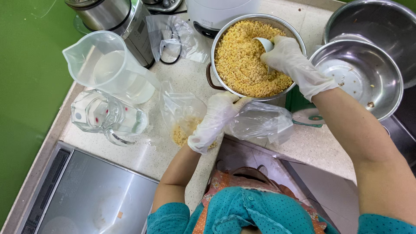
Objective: The person scoops beans from a pot into small plastic bags, weighs the bags on a scale, and twists the tops of the bags to seal them.
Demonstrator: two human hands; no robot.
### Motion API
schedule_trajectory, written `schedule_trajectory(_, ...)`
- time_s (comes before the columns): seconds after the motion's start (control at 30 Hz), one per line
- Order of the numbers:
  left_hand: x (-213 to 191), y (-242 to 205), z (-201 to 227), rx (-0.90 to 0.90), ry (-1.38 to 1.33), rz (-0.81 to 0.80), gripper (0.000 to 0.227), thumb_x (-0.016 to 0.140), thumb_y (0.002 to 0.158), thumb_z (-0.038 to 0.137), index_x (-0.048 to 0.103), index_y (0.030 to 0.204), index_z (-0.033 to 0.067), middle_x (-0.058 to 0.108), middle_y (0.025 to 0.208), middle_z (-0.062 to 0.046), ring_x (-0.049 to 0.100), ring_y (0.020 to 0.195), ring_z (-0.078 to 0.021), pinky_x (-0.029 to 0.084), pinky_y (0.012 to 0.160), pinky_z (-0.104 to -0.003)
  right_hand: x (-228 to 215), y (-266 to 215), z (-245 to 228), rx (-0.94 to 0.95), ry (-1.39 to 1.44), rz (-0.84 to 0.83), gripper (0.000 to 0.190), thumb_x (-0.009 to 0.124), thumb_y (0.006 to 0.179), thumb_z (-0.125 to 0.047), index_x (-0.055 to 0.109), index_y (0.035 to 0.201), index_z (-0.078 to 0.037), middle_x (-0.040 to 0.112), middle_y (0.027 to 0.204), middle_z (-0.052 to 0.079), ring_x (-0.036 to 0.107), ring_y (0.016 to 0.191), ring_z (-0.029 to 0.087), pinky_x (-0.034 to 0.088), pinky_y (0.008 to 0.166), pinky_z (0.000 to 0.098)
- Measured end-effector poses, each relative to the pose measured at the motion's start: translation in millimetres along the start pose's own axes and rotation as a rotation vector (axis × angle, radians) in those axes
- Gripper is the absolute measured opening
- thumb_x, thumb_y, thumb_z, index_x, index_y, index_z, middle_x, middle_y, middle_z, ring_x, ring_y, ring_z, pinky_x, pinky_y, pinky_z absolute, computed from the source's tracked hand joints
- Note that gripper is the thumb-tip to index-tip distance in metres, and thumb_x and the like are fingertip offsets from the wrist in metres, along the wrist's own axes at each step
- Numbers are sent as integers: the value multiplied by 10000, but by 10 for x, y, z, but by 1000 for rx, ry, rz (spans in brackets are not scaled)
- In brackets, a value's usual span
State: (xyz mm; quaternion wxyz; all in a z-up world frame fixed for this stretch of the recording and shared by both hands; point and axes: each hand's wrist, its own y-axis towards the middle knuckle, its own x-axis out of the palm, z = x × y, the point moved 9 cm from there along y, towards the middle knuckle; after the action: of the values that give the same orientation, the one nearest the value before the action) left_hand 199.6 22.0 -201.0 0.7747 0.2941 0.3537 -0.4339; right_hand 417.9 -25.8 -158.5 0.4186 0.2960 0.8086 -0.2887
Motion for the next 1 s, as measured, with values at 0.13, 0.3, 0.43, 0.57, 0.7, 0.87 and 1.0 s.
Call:
schedule_trajectory(0.13,28,19,28,-4,33,-38,529,579,909,646,815,928,172,742,800,-115,715,780,-344,539,712,-481,139,-128,249,256,235,-4,385,697,888,-228,647,1178,19,725,1031,225,745,870,318,600,729,416)
schedule_trajectory(0.3,-12,2,69,-64,-28,-90,580,533,910,661,810,923,152,741,802,-120,714,779,-344,539,720,-483,321,-147,409,333,824,-21,269,656,883,-71,658,1097,92,745,1004,227,783,794,298,668,690,357)
schedule_trajectory(0.43,-154,-78,243,-13,33,-161,610,540,917,675,780,916,114,724,858,-167,699,838,-363,531,769,-482,309,-53,485,397,1022,-8,242,626,890,-50,620,1077,104,728,1061,231,781,878,304,646,730,386)
schedule_trajectory(0.57,-305,-273,406,28,-12,-320,497,711,822,572,687,831,76,697,887,-155,680,879,-344,529,794,-442,339,13,580,402,1300,20,243,580,866,3,566,1091,91,653,1138,237,738,941,340,646,750,448)
schedule_trajectory(0.7,-588,-480,624,187,-228,-347,271,791,789,230,606,933,92,671,950,-120,694,900,-308,542,791,-403,25,47,291,-246,734,41,302,657,866,27,598,1135,150,597,1216,212,624,1096,328,606,874,416)
schedule_trajectory(0.87,-875,-462,804,317,-286,-322,342,707,823,35,619,1143,116,673,1177,-121,674,1066,-295,545,879,-389,107,55,534,107,1478,-34,412,589,885,-40,494,1256,110,605,1227,235,628,1167,359,609,936,480)
schedule_trajectory(1.0,-931,-372,800,136,-333,-431,610,635,788,3,536,1365,172,642,1277,-106,692,1037,-265,559,854,-363,-36,-51,391,183,1625,-66,460,551,893,-73,401,1302,73,546,1321,279,636,1219,400,595,978,507)
